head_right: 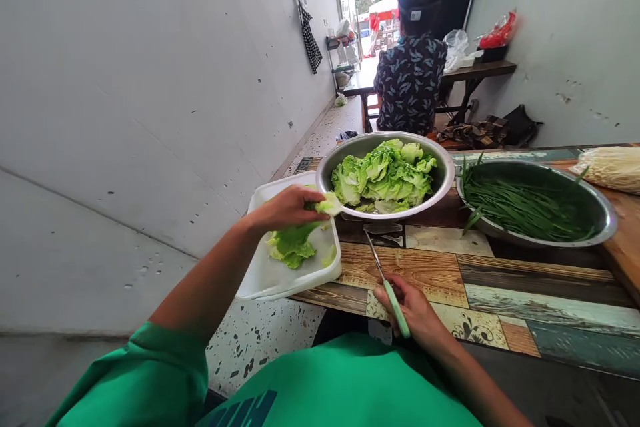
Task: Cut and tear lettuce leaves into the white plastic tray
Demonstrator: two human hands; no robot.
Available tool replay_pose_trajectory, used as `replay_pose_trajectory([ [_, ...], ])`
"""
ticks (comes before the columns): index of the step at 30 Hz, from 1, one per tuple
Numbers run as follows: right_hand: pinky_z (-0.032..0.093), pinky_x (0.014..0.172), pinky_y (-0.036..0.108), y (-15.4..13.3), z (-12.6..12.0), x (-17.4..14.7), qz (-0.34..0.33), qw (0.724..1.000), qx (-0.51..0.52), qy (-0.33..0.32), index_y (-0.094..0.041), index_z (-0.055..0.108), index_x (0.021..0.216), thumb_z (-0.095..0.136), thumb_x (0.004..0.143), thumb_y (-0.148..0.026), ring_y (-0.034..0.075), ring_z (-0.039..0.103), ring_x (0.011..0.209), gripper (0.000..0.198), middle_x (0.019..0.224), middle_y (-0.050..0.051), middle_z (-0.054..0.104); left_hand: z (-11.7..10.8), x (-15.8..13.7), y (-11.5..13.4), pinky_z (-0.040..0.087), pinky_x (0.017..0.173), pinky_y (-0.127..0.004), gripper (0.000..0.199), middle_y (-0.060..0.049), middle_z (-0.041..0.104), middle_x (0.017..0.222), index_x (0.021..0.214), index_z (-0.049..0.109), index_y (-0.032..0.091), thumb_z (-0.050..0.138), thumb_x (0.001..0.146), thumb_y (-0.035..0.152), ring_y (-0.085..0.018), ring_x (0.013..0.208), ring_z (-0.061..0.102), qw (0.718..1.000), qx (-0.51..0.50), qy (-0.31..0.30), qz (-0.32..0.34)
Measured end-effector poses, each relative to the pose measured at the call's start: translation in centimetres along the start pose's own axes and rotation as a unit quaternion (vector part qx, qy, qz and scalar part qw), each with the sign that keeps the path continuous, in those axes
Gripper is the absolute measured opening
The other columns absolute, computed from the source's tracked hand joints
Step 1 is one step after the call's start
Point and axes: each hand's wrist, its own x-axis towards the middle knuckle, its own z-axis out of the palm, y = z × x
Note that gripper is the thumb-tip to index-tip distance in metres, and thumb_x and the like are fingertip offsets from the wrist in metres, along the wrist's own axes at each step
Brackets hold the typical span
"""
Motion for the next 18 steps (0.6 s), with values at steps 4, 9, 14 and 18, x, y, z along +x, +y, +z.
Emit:
replay_pose_trajectory([
  [4,0.043,0.042,0.026,0.7,-0.9,-0.2,-0.011,0.999,0.046,-0.016,-0.018,0.050,0.120,0.070,0.075,-0.072,0.011,0.047,0.047,0.073,0.065,-0.007,0.048,-1.0,1.6,0.5,0.046,0.073,-0.031,0.015,-0.003,0.069,0.079,0.084,0.072,0.018,0.062,0.086,0.029,-0.015,0.075,0.060,0.990,0.073,0.110,0.052],
  [9,0.045,0.049,0.028,0.8,-1.7,-0.7,-0.030,0.999,0.028,0.008,-0.018,0.049,0.127,0.065,0.081,-0.071,0.012,0.048,0.053,0.072,0.071,-0.004,0.048,-0.8,4.7,2.6,0.051,0.088,-0.036,0.022,-0.006,0.073,0.091,0.082,0.070,0.019,0.051,0.085,0.009,-0.021,0.098,0.065,0.969,0.149,0.121,0.156],
  [14,0.048,0.069,0.031,-0.5,-3.4,-1.5,-0.161,0.986,-0.042,0.008,-0.022,0.049,0.136,0.062,0.091,-0.058,0.015,0.053,0.074,0.060,0.089,0.002,0.053,0.3,4.6,3.4,0.051,0.089,-0.031,0.026,-0.005,0.073,0.088,0.084,0.070,0.019,0.050,0.081,0.002,-0.019,0.102,0.064,0.968,0.146,0.020,0.205],
  [18,0.047,0.071,0.031,-1.8,-3.9,-1.6,-0.192,0.980,-0.036,-0.044,-0.022,0.049,0.143,0.059,0.093,-0.056,0.015,0.051,0.077,0.061,0.094,0.004,0.053,1.3,3.5,3.0,0.050,0.091,-0.030,0.028,-0.005,0.074,0.092,0.095,0.072,0.018,0.054,0.081,0.003,-0.019,0.101,0.064,0.973,0.104,-0.044,0.201],
])
